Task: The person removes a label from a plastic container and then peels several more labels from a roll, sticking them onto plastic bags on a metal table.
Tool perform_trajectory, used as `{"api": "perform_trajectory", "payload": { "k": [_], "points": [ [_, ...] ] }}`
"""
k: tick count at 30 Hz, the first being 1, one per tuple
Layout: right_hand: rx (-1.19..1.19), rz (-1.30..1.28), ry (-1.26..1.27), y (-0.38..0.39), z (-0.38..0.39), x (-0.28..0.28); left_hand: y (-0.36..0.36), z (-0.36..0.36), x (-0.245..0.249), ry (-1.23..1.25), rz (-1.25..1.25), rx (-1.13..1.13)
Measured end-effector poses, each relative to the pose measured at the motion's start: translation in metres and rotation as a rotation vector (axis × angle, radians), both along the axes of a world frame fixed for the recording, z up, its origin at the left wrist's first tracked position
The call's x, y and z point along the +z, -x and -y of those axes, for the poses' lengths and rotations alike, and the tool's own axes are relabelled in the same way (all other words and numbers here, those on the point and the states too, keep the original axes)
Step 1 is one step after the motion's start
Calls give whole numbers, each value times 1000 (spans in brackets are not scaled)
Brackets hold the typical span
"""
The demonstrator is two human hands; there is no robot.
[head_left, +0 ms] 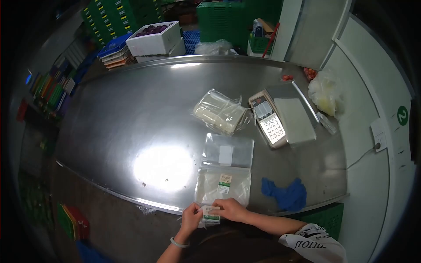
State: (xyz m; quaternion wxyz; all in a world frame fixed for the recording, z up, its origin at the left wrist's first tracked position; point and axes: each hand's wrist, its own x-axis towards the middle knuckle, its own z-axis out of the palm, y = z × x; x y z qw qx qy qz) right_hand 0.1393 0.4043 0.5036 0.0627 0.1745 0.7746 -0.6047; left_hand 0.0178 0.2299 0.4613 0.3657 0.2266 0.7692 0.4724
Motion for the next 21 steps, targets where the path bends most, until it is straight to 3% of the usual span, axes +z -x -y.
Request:
{"api": "perform_trajectory", "payload": {
  "k": [3, 7, 8, 9, 10, 11, 13, 15, 17, 21],
  "points": [
    [42, -124, -131, 0, 4, -18, -2, -3, -5, -37, -59, -10],
    [284, -314, -630, 3, -14, -23, -3, -9, 12, -94, -31, -26],
    [213, -415, -700, 3, -27, -29, 1, -1, 2, -10, -85, -11],
    [40, -544, -653, 5, -47, -15, 5, -2, 6, -112, -128, 40],
    [-271, -417, -395, 6, -61, -9, 10, 1, -3, -196, -186, 109],
    [-521, -319, -244, 9, -82, -14, 19, 6, 3, -5, -117, 185],
    [-756, -255, 12, 8, -119, 8, 30, 12, 6, -228, 64, 298],
    [-616, -176, 31, 1, -128, -6, 40, 9, 20, -359, 165, 356],
    [-401, -32, -64, 0, -131, -41, 57, 17, 8, -275, 309, 278],
    [-249, 16, -263, 16, -109, -101, 68, -8, -24, -185, 330, -58]
  ]
}}
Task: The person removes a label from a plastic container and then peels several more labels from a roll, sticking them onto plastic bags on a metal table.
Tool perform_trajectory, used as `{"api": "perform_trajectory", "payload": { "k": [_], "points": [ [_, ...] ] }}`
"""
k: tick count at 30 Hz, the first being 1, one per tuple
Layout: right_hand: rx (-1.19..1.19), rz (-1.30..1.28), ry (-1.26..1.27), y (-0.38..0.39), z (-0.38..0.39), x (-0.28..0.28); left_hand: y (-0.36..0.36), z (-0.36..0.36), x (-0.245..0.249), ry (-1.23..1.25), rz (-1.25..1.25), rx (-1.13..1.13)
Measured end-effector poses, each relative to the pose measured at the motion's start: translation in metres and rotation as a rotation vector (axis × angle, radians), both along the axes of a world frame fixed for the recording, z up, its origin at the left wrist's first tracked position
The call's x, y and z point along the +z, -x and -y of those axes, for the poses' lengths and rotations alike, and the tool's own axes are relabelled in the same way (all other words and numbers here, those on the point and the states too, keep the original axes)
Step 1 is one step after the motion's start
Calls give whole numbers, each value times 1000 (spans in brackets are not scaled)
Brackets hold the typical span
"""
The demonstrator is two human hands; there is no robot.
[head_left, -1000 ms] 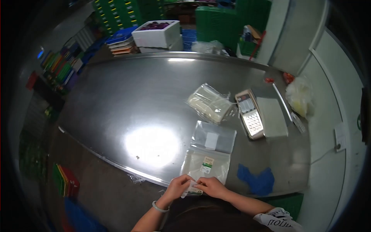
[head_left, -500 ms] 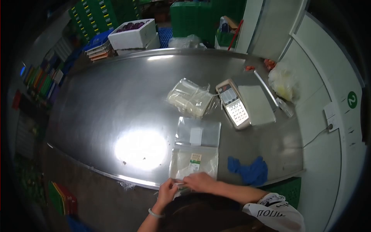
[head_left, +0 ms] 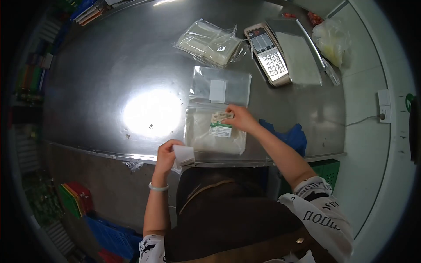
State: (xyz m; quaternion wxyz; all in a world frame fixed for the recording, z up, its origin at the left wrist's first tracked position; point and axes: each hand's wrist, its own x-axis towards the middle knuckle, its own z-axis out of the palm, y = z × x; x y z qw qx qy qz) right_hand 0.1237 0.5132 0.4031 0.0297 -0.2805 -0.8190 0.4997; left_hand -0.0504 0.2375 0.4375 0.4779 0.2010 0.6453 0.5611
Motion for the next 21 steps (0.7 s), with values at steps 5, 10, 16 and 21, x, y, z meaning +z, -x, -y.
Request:
{"api": "perform_trajectory", "payload": {
  "k": [5, 10, 16, 21],
  "points": [
    [40, 111, -64, 10, 18, -3, -9, -41, -22, -70, -5, -212],
    [174, -9, -93, 1, 45, -1, -27, -39, -25, -12, 215, -297],
    [51, 89, -133, -5, 54, 28, -32, -39, -6, 54, 519, -109],
    [337, -181, -443, -55, 26, -22, -16, -28, -18, -82, 461, -61]
  ]
}}
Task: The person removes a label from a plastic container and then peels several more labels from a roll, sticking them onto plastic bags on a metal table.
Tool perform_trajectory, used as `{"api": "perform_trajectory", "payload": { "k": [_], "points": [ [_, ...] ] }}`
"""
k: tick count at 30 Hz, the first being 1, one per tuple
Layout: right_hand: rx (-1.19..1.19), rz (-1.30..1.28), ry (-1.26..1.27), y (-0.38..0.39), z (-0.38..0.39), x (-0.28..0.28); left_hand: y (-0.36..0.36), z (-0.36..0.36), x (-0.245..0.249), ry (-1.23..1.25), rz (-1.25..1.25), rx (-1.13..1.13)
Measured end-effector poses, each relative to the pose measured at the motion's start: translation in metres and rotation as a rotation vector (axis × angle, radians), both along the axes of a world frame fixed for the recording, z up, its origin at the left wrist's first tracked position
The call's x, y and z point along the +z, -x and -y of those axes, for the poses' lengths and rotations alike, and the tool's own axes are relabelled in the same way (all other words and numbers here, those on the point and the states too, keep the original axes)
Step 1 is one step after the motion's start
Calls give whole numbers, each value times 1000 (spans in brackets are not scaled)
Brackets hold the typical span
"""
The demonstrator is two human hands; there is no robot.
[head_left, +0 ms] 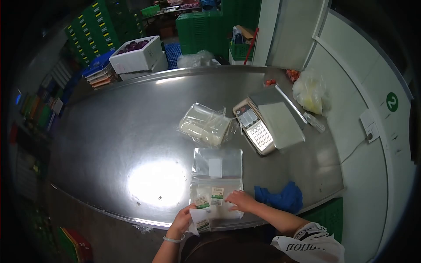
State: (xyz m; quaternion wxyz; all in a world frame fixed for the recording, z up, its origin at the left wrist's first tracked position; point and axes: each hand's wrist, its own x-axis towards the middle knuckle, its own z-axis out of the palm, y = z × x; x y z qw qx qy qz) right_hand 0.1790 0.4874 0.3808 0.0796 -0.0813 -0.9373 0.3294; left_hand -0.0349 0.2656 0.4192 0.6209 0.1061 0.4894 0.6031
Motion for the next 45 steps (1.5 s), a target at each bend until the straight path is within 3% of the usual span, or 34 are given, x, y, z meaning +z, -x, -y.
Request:
{"api": "perform_trajectory", "payload": {
  "k": [1, 4, 7, 10, 12, 14, 16, 20, 23, 26, 29, 32, 35, 38, 41, 44, 45],
  "points": [
    [129, -73, -208, -7, -3, -14, 2, 3, -6, 3, 3, -3],
    [68, 51, 37, -10, -10, -48, -1, 1, -3, 29, 5, 1],
    [85, 4, 152, -4, -12, -68, -12, 5, 9, 95, 17, 53],
    [-196, 119, 433, -1, -19, -79, -14, 7, 14, 67, 0, 81],
    [-738, -159, 1108, 9, -44, -73, -15, 11, 13, 37, -39, 72],
    [-1084, -485, 926, 11, -77, -44, -18, 12, 10, 30, -97, 42],
    [-969, -525, 593, 24, -71, -22, -23, 4, 6, 47, -118, 42],
    [-100, 176, 773, 34, 6, 55, -37, -1, 15, 58, -176, -104],
    [-94, 268, 752, 35, 15, 46, -39, -5, 10, -23, -182, -153],
    [-372, 48, 640, 36, 11, 44, -31, -4, 9, 17, -141, -28],
    [-482, 47, 719, 49, -16, 30, -20, -12, 7, 86, -232, 42],
    [-285, 149, 230, 71, -10, 0, -18, -18, -20, 153, -386, -16],
    [-293, 370, -152, 74, -13, -15, -19, -12, -63, 235, -622, -74],
    [-387, 365, 2, 51, -25, -12, -20, -14, -62, 230, -629, -6],
    [170, -145, -80, 9, -18, -20, -20, -9, -70, 265, -631, 97],
    [162, -107, -85, 5, -13, -41, -16, -6, -65, 235, -695, 223],
    [80, -1, 48, 6, -14, -48, -17, -6, -63, 221, -669, 264]
  ]
}}
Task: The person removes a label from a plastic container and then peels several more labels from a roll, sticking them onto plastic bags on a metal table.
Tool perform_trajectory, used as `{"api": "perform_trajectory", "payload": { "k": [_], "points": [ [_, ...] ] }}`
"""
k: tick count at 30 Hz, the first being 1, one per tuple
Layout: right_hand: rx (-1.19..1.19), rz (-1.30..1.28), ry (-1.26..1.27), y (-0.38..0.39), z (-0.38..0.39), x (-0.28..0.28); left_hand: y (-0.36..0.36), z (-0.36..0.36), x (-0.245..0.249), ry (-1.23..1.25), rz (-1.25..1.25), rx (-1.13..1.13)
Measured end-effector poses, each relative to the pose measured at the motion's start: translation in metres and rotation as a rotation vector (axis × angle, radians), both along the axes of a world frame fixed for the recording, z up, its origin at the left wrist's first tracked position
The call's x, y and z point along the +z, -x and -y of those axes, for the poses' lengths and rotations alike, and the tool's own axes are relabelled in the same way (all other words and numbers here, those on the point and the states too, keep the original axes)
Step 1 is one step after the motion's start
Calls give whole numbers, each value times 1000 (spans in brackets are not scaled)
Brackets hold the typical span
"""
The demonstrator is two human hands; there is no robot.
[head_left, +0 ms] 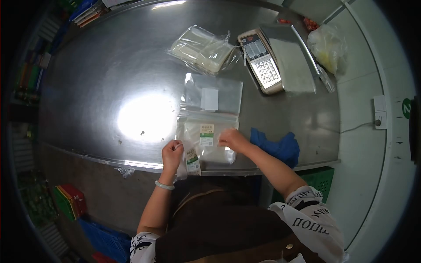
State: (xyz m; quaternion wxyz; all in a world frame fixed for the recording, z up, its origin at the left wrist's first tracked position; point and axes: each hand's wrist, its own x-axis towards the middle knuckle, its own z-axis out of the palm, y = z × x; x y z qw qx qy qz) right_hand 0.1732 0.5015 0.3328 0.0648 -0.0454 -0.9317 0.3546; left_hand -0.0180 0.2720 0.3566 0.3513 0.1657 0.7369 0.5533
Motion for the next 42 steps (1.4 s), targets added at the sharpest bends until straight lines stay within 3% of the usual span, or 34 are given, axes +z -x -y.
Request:
{"api": "perform_trajectory", "payload": {
  "k": [2, 4, 6, 9, 10, 11, 13, 16, 18, 22, 26, 29, 33, 35, 38, 41, 42],
  "points": [
    [-156, 219, 260, 12, -12, -9, 0, -11, 31, -54, 28, 71],
    [-743, -8, 999, 26, -39, -20, 5, -15, 51, -47, 86, 1],
    [-1140, -375, 829, 29, -77, 21, 7, -14, 66, -4, 188, -53],
    [-693, -422, 879, 46, -45, 39, 2, -20, 70, -30, 248, -85],
    [-409, -93, 707, 49, -13, 47, -3, -25, 71, -32, 253, -88],
    [-277, 117, 629, 53, 21, 83, -8, -31, 72, -34, 258, -89],
    [-91, 235, 474, 53, 55, 90, -10, -32, 69, -24, 211, -113],
    [-207, 390, 779, 56, 55, 97, -5, -21, 50, 97, 43, -152],
    [-375, 210, 561, 57, 48, 91, -2, -13, 39, 277, -98, -145],
    [-581, 144, 407, 72, 21, 71, -2, -2, 10, 116, 14, -16],
    [-343, 289, -118, 74, 11, 35, 1, 1, -3, 92, 94, 36],
    [-474, 389, -106, 63, -4, 45, 3, 1, 16, 88, 85, -40],
    [-24, 141, -69, 15, -1, 31, 12, 15, 13, 160, -173, -321],
    [125, 110, -114, 5, 1, 20, 15, 18, 14, 133, -222, -335],
    [35, 93, 60, 16, -7, 1, 12, 9, 28, 14, -86, -244],
    [-506, 174, 854, 28, -25, -9, 14, -5, 53, 20, 39, -193],
    [-721, 24, 897, 29, -41, -7, 15, -9, 59, 48, 62, -187]
  ]
}}
